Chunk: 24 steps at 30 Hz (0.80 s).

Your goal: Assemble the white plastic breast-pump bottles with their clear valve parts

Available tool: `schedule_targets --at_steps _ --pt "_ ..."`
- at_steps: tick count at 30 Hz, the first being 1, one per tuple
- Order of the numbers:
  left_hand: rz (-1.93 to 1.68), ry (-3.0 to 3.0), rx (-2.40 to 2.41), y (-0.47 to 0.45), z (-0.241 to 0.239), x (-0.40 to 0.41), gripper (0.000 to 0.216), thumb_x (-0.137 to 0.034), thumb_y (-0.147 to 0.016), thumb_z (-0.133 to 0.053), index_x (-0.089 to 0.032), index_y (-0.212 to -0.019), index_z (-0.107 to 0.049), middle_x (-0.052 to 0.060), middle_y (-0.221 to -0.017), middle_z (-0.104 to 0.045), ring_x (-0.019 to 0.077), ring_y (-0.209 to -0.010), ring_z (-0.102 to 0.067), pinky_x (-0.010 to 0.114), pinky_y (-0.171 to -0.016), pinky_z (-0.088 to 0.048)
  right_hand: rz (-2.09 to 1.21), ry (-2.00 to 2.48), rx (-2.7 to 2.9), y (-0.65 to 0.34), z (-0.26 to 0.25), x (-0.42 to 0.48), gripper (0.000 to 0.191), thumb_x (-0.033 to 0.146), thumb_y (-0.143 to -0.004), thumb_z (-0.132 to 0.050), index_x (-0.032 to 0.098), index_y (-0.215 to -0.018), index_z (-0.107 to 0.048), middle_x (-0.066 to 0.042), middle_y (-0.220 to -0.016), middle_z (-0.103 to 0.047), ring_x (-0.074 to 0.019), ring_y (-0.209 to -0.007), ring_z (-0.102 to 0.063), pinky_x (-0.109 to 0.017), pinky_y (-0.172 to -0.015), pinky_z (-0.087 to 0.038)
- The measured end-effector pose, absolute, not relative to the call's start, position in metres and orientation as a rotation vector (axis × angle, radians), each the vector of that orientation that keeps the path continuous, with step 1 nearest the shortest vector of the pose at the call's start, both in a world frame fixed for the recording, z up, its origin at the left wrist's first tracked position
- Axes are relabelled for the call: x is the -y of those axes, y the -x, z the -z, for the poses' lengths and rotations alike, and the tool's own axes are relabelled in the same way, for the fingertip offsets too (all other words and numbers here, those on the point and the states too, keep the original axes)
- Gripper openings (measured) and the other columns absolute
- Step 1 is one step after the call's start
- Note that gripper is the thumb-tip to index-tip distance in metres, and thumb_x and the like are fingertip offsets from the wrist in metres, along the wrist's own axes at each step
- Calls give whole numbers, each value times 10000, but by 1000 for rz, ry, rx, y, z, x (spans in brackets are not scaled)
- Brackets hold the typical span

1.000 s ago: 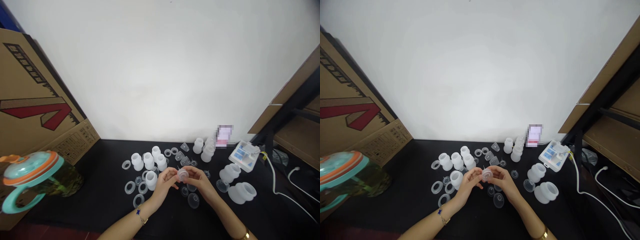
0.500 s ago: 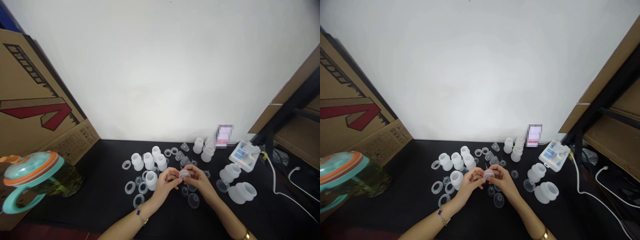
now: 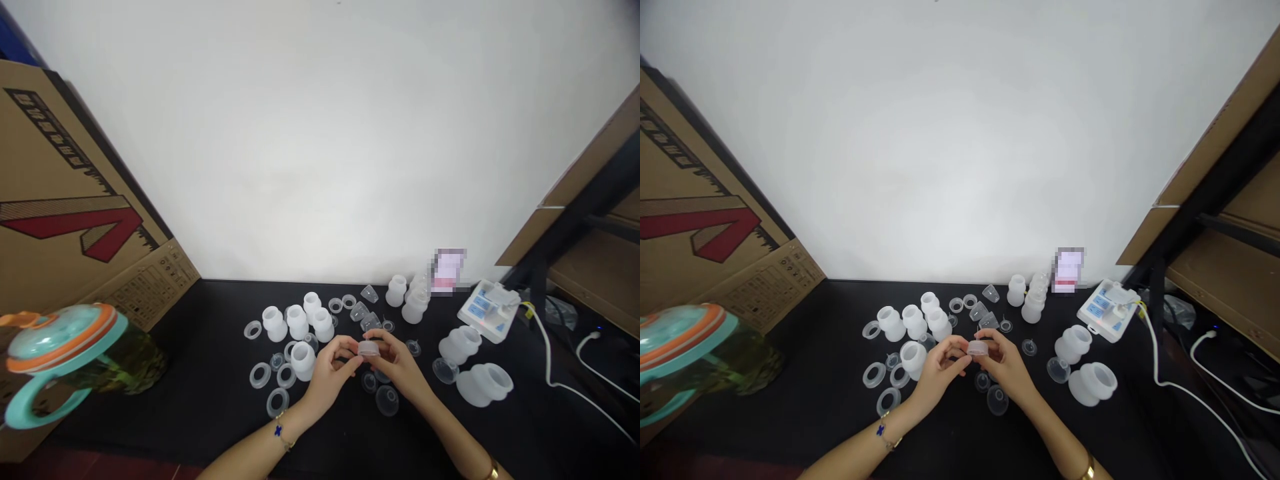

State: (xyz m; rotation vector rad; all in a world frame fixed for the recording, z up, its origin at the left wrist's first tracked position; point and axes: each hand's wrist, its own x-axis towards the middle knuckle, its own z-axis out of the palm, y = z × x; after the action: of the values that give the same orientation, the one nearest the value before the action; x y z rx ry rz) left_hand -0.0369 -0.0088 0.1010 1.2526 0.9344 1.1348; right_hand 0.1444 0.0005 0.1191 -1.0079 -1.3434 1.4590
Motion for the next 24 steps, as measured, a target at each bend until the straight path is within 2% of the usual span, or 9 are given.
schedule_targets --at_steps 3,8,11,15,20,24 --pt "-1093 -1386 -991 37 -104 11 266 -310 -869 -728 -199 -1106 -677 53 -970 -702 182 -831 -668 232 -629 -535 -1437 1035 1376 -145 -119 0 354 367 -801 -747 225 -1097 -616 -30 -871 -773 -197 -715 -683 -279 -614 -494" --pt "-1085 -1513 -1043 36 -108 13 159 -316 -927 -660 -201 -1035 -680 49 -944 -705 180 -832 -656 226 -623 -491 -1323 1082 1484 -146 -119 0 368 376 -832 -714 217 -1152 -628 -66 -946 -787 -255 -837 -724 -323 -682 -522" --pt "-1086 -1467 -1029 36 -107 14 171 -339 -929 -663 -200 -1029 -665 43 -936 -699 174 -819 -649 229 -635 -504 -1238 1121 1563 -146 -121 2 353 356 -856 -689 215 -1176 -639 -73 -986 -788 -264 -874 -730 -343 -731 -537" --pt "-1100 -1343 -971 37 -104 13 216 -375 -925 -665 -197 -1045 -641 34 -911 -680 178 -813 -642 243 -642 -545 -1113 1150 1668 -145 -126 4 350 334 -873 -668 220 -1203 -649 -61 -999 -784 -255 -879 -725 -330 -718 -542" --pt "-1162 -1193 -922 37 -98 9 269 -400 -893 -699 -195 -1050 -622 35 -920 -671 190 -825 -651 235 -602 -555 -929 1144 1808 -145 -127 5 270 319 -917 -622 225 -1160 -694 -71 -1093 -773 -262 -961 -715 -378 -877 -547" --pt "-1166 -1205 -928 37 -99 9 268 -401 -894 -696 -193 -1049 -633 39 -925 -677 187 -815 -647 236 -609 -558 -797 1201 1897 -145 -119 5 259 357 -936 -595 217 -1113 -722 -82 -1071 -776 -285 -979 -712 -408 -884 -551"
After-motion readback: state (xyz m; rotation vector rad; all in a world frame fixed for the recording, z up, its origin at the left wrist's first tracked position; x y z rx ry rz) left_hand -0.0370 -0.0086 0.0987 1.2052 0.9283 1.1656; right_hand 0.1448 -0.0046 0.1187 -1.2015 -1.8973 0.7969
